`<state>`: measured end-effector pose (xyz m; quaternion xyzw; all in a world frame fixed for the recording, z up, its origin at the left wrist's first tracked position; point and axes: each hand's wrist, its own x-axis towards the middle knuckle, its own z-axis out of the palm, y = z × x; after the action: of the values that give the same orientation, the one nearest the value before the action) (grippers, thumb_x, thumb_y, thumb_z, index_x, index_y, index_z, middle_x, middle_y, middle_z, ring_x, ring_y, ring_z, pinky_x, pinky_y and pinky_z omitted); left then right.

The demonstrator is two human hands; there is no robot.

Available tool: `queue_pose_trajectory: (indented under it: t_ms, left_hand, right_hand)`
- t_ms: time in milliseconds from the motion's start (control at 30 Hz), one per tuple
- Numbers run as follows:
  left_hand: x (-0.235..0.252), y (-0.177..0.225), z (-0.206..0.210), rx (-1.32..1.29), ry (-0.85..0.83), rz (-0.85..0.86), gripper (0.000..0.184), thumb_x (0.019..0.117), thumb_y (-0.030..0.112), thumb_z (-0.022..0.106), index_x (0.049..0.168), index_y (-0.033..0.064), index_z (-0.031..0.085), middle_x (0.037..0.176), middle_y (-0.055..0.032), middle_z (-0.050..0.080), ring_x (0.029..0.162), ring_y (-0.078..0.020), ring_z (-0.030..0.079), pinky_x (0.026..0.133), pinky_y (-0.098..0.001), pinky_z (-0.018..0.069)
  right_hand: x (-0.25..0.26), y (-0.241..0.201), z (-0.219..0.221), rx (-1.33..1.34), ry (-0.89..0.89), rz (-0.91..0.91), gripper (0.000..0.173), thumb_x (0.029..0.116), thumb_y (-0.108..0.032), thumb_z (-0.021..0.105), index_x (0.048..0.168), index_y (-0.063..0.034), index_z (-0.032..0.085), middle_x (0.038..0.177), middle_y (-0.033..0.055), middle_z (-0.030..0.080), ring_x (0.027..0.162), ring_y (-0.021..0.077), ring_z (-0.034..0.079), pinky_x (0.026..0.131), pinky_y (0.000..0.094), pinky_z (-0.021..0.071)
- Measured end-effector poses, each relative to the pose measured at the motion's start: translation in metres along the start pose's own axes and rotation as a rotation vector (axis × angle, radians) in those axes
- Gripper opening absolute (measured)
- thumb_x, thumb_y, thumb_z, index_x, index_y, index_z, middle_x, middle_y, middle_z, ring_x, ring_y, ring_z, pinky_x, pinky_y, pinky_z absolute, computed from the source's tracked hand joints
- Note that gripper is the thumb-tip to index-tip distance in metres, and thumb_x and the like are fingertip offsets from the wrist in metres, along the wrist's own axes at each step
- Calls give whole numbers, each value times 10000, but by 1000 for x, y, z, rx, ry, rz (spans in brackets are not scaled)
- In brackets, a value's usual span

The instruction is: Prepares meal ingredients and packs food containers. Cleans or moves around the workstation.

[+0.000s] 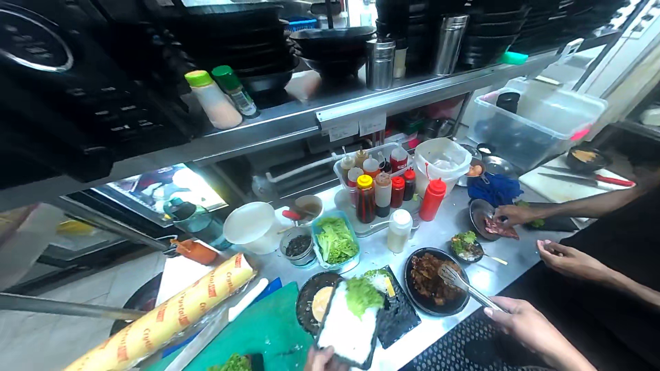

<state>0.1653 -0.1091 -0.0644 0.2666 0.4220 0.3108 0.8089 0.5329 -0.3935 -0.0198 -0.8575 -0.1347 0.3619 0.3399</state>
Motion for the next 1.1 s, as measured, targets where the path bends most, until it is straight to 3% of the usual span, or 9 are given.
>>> queue_pose_trajectory:
  t_ms: [167,267,367,467,567,733,933,1100]
  left_hand:
    - [38,-23,69,52,-41,-105,431,966,135,537,1351,0,398,1021,-229,680,859,-320,715,764,-487,614]
    - [45,-41,94,107,-53,-174,422,957,160,581,1309,0,412,959,-219,668,797,-309,697,718,-472,605]
    - [42,-53,115,57,-72,-278,455,968,157,584,1358,8,402,1033,-244,668,867,-342,701,771,-500,601]
    - [36,-57,127,-13,-137,-330,424,980,147,573,1340,5,400,1074,-268,674,915,-372,710,809,-521,601]
    - [28,-53,131,-39,-179,-354,397,1002,148,549,1345,15,399,1111,-271,670,957,-377,708,844,-531,597]
    - [23,-39,121,-47,-155,-376,406,1009,161,520,1371,33,388,1162,-265,657,1020,-386,692,891,-549,578]
    - [25,-32,105,-60,-171,-385,354,1037,211,461,1335,20,457,1136,-254,674,1004,-376,695,893,-551,571]
    - [23,-20,92,-90,-180,-367,329,1045,247,427,1224,-2,545,1063,-227,702,963,-350,708,875,-542,578]
  right_hand:
    - [-29,-32,-43,-115,4,-133,315,934,-390,734,1212,-243,764,785,35,710,563,175,587,532,398,504]
    - [-56,-58,-58,-237,-16,-253,337,938,-460,717,1227,-292,755,867,6,745,683,174,668,657,457,572]
    - [-80,-86,-46,-430,-38,-353,352,950,-550,666,1233,-354,740,969,-23,772,854,164,724,795,539,588]
    - [-88,-104,-8,-662,-35,-346,413,946,-650,594,1232,-376,711,943,8,767,873,237,731,759,604,576]
    - [-96,-113,29,-807,38,-307,511,948,-634,575,1316,-291,665,995,68,759,887,324,731,726,624,571]
    - [-114,-116,44,-797,189,-410,522,974,-597,578,1334,-229,665,1005,62,761,845,297,739,659,565,582]
    - [-118,-114,69,-805,10,-435,451,1013,-543,533,1334,-252,660,1052,74,760,915,320,740,711,602,579]
    - [-113,-110,47,-546,179,-397,473,974,-591,601,1337,-299,685,1000,8,777,886,209,741,779,549,598]
